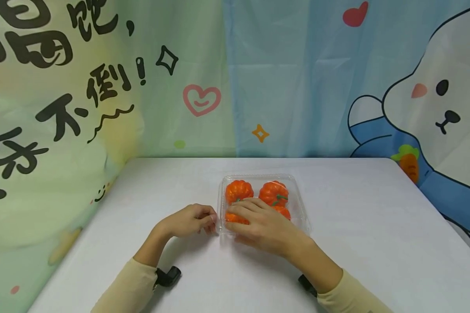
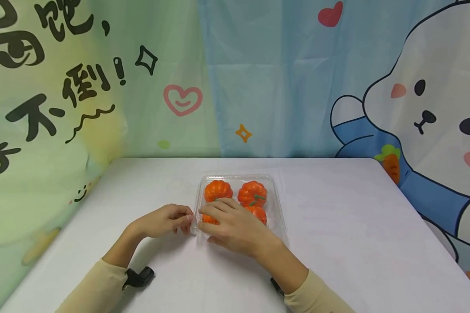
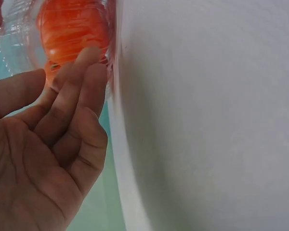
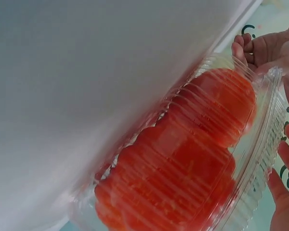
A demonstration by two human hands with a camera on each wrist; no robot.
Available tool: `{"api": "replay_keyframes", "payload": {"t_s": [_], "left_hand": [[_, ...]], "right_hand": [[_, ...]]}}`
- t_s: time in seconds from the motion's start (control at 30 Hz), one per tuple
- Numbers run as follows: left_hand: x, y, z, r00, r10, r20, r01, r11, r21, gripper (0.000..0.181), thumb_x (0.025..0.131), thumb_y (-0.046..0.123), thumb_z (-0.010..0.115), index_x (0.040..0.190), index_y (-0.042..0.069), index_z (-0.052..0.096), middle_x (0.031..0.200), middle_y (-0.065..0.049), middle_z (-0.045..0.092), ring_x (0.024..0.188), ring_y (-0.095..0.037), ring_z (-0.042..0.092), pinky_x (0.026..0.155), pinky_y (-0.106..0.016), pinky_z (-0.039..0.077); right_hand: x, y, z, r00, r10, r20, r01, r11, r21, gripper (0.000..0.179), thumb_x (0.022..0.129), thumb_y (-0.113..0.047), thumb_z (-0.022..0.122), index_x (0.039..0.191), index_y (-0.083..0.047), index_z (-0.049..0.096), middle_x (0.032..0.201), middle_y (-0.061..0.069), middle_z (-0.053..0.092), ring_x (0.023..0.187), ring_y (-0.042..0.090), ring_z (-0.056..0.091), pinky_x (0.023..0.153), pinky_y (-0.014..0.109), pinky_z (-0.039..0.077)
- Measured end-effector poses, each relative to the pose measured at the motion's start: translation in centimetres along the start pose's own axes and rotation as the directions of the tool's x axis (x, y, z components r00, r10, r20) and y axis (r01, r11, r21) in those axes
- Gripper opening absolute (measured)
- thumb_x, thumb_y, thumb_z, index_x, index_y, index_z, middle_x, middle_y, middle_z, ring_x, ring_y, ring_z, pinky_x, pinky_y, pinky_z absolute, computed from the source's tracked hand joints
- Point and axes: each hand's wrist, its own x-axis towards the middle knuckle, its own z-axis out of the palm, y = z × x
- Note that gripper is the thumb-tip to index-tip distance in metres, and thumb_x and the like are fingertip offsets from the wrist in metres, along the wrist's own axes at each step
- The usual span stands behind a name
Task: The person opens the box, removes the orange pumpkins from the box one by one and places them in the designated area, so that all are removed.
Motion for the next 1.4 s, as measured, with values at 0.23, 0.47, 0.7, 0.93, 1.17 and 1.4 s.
{"api": "replay_keyframes", "payload": {"t_s": [0.23,0.47,0.7,0.93,1.17,1.4], "left_hand": [[-0.2,-0.2,0.0,0.999,-0.005,0.049,0.011,0.993,-0.118,0.02,0.107,0.013,0.05,0.104,0.003,0.067,0.092,-0.014,0.071,0.084,-0.028,0.068,0.068,-0.032,0.053],[-0.3,-0.3,0.0,0.997,-0.019,0.079,0.036,0.975,-0.221,0.02,0.106,0.016,0.051,0.107,0.002,0.064,0.095,-0.01,0.073,0.087,-0.028,0.069,0.07,-0.03,0.052],[-0.1,-0.3,0.2,0.996,-0.035,0.086,0.056,0.965,-0.258,0.022,0.107,0.017,0.049,0.107,0.001,0.064,0.097,-0.01,0.075,0.086,-0.024,0.07,0.07,-0.028,0.051],[-0.4,-0.4,0.1,0.994,-0.063,0.093,0.087,0.955,-0.285,0.02,0.105,0.014,0.048,0.106,0.002,0.065,0.098,-0.009,0.076,0.086,-0.022,0.07,0.071,-0.028,0.05],[-0.4,-0.4,0.2,0.992,-0.06,0.113,0.094,0.941,-0.326,0.017,0.103,0.011,0.049,0.103,0.001,0.062,0.097,-0.011,0.076,0.085,-0.022,0.07,0.07,-0.027,0.049],[-0.4,0.0,0.4,0.989,-0.069,0.132,0.109,0.939,-0.327,0.017,0.103,0.014,0.05,0.103,0.0,0.06,0.096,-0.011,0.076,0.085,-0.022,0.068,0.071,-0.026,0.048]], "right_hand": [[0.4,-0.3,0.4,0.999,0.003,0.034,-0.002,1.0,-0.021,0.023,0.081,-0.027,0.089,0.097,-0.021,0.074,0.127,0.002,0.065,0.122,0.023,0.059,0.107,0.041,0.048],[0.7,-0.4,0.4,0.999,0.005,0.051,-0.003,0.999,-0.042,0.009,0.087,-0.023,0.084,0.089,-0.021,0.075,0.127,0.002,0.066,0.123,0.023,0.059,0.108,0.041,0.047],[0.9,-0.5,0.4,0.997,-0.01,0.082,0.018,0.996,-0.092,0.008,0.086,-0.013,0.083,0.087,-0.02,0.079,0.124,0.002,0.067,0.121,0.021,0.06,0.109,0.04,0.046],[1.2,-0.9,0.7,0.996,-0.023,0.081,0.034,0.99,-0.138,0.014,0.086,-0.011,0.082,0.079,-0.022,0.077,0.105,-0.007,0.064,0.099,0.017,0.056,0.094,0.032,0.047],[1.4,-1.4,0.5,0.991,-0.034,0.13,0.059,0.979,-0.197,0.019,0.087,-0.013,0.081,0.077,-0.02,0.067,0.078,-0.01,0.054,0.079,0.011,0.048,0.071,0.022,0.039],[1.5,-1.9,0.5,0.991,0.03,0.127,-0.015,0.993,-0.116,0.017,0.083,-0.008,0.082,0.079,-0.017,0.068,0.069,-0.007,0.054,0.069,0.009,0.048,0.066,0.019,0.042]]}}
